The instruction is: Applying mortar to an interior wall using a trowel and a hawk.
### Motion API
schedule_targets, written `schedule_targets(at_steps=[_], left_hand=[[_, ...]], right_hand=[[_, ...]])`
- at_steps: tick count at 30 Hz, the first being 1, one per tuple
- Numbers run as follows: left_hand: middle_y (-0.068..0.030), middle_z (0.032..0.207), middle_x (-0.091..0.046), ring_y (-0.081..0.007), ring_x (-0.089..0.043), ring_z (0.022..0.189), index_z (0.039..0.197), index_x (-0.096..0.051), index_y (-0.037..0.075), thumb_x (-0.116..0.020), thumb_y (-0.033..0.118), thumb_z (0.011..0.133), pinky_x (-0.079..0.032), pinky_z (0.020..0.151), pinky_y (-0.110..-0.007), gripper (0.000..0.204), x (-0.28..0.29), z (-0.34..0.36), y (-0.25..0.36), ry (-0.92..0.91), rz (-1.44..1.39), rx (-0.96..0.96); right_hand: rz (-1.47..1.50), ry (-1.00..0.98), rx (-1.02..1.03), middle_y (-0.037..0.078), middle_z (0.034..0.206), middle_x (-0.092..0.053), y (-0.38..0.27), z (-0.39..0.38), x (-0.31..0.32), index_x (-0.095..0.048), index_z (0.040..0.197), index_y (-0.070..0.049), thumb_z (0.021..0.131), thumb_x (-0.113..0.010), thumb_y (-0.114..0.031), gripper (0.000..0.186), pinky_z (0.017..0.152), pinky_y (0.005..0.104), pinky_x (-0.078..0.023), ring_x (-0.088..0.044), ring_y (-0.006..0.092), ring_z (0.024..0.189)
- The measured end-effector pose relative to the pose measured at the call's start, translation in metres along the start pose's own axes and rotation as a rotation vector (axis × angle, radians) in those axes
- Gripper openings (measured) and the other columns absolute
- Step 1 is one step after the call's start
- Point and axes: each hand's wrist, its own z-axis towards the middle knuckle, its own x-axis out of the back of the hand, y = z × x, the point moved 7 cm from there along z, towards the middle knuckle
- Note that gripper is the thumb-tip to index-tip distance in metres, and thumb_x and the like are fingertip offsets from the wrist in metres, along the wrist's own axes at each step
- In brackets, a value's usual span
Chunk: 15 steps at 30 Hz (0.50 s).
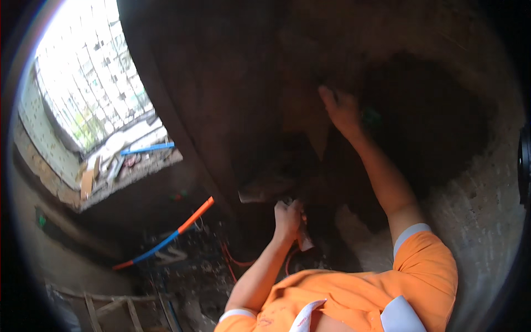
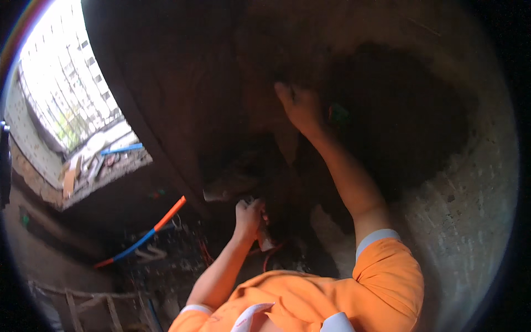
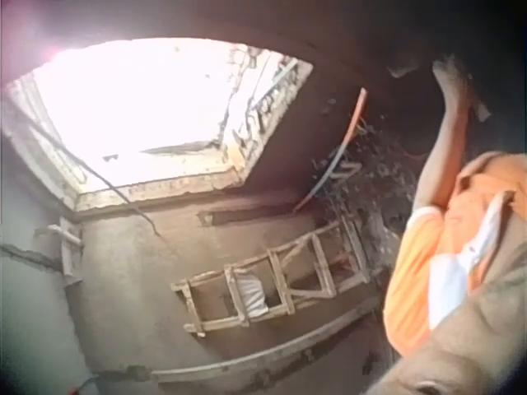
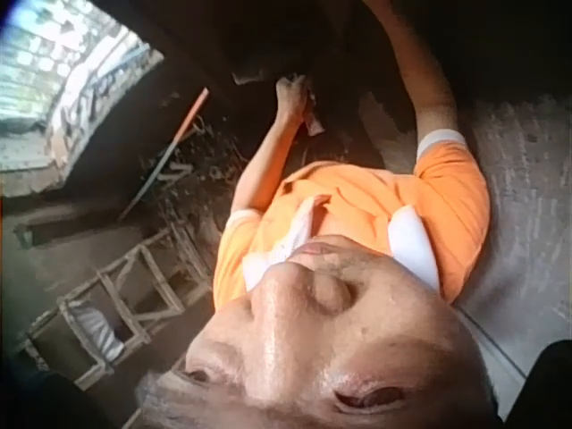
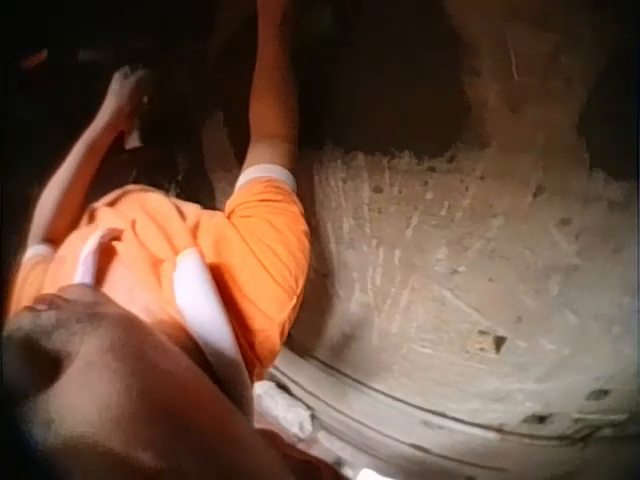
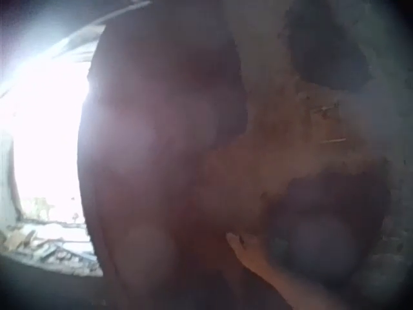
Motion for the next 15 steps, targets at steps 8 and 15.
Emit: schedule_targets(at_steps=[8,15], left_hand=[[-0.0041,0.050,-0.049,-0.0144,-0.048,0.040,0.060,-0.049,0.006,-0.056,0.012,0.083,-0.039,0.040,-0.028,0.025,0.052,-0.012,-0.032,-0.032,0.056,-0.005],[-0.0033,0.054,-0.049,-0.0138,-0.050,0.043,0.063,-0.047,0.005,-0.058,0.012,0.084,-0.041,0.040,-0.029,0.025,0.082,-0.033,-0.003,0.048,0.199,-0.120]], right_hand=[[-0.285,-0.504,0.343,0.012,0.071,-0.065,-0.015,-0.148,-0.049,-0.064,0.076,-0.004,0.082,-0.068,-0.033,0.030,0.057,0.0392,-0.050,-0.063,0.0330,0.064],[-0.294,-0.539,0.531,0.006,0.061,-0.059,-0.063,-0.160,-0.010,-0.056,0.066,-0.007,0.076,-0.073,-0.030,0.030,0.050,0.0358,-0.048,-0.060,0.0277,0.057]])
